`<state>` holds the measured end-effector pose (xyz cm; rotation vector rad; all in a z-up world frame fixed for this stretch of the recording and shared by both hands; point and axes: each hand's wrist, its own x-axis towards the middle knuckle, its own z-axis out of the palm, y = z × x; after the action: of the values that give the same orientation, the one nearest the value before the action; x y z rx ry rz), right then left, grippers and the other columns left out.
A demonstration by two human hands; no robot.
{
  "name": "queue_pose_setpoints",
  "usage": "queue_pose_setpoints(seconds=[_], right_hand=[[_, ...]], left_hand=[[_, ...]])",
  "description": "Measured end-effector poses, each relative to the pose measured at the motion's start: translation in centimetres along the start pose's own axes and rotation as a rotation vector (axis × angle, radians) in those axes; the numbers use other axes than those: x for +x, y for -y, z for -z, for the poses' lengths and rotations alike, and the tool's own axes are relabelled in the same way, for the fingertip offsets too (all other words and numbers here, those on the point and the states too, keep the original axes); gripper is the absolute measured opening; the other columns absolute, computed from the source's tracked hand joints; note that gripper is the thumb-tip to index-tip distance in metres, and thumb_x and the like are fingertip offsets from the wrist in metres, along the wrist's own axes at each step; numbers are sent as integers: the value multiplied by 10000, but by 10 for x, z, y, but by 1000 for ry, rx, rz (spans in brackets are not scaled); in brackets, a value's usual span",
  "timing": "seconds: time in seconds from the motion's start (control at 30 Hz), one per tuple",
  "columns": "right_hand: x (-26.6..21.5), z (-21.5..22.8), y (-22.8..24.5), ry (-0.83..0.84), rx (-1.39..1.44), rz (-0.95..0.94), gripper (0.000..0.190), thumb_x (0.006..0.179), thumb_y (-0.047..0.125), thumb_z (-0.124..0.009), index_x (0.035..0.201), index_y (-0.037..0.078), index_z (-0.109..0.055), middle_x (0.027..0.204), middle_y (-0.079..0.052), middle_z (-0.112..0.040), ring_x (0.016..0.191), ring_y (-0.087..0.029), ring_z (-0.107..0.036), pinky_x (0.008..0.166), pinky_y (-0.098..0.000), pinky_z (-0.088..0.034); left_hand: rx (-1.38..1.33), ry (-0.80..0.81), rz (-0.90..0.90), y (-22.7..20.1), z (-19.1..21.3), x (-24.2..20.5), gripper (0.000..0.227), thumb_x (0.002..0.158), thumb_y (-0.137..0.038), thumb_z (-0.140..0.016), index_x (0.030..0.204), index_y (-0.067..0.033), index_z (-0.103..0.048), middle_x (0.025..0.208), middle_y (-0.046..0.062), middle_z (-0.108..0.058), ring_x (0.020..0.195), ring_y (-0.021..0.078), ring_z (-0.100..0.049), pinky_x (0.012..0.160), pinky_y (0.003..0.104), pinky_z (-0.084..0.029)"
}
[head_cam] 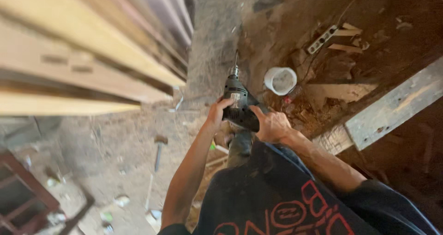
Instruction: The person assembles a wooden frame by hammering nails into joints and drilling holes into the wood. They repeatedly switch between using a hammer and a power drill to secure the frame pieces together.
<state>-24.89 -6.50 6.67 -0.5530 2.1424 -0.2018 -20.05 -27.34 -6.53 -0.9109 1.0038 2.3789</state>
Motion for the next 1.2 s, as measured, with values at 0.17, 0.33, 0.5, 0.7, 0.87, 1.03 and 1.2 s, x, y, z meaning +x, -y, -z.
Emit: queue_pose_setpoints(seconds=[0.17,0.33,0.5,0.7,0.87,1.03,1.2], right_hand=[[113,22,-43,-201,26,-32,864,719,253,-695,1509,139,-363,804,-268,-714,770,-469,-689,704,-575,-533],[268,49,-95,-113,1,-181,798,873,188,-594,1597,62,-285,840,-257,-731,766,-421,-718,694,-530,-548],[431,39,-149,27,5,-326,926,841,218,-659,1626,74,-190,1008,-195,-740,904,-347,-723,739,-471,-569],[589,-47,-211,-4,130,-402,779,934,180,-587,1613,66,-224,1093,-191,-749,972,-346,-725,791,-471,-582],[690,-103,-240,35,266,-421,678,1031,183,-505,1615,69,-181,1062,-194,-747,895,-327,-740,758,-467,-563],[765,-127,-238,77,279,-405,737,1054,121,-512,1670,97,-107,901,-116,-745,732,-228,-702,704,-389,-560],[763,-153,-220,-201,108,-419,610,923,222,-620,1486,144,-397,1165,-124,-661,1136,-298,-579,930,-462,-458]], left_hand=[[502,-271,-9,-47,2,68,309,879,-274,-682,1122,-92,-743,776,-16,-627,677,89,-551,562,266,-436],[551,-390,-55,-77,-1,150,242,837,-232,-709,988,-46,-742,743,23,-674,620,100,-608,551,254,-480],[629,-361,63,-92,7,236,228,829,-207,-694,979,-42,-742,769,35,-721,661,106,-648,578,261,-487],[750,-377,217,-66,46,337,270,885,-260,-693,1027,-34,-732,850,11,-723,743,93,-672,627,257,-521],[766,-280,351,-49,85,422,320,917,-240,-689,1113,12,-691,850,63,-688,721,120,-625,624,271,-491],[975,-216,306,-50,105,492,288,909,-204,-670,1133,-24,-657,898,37,-709,748,98,-659,631,238,-519],[849,-235,395,-60,90,515,255,912,-192,-723,1088,-25,-643,837,63,-661,648,113,-535,507,252,-380]])
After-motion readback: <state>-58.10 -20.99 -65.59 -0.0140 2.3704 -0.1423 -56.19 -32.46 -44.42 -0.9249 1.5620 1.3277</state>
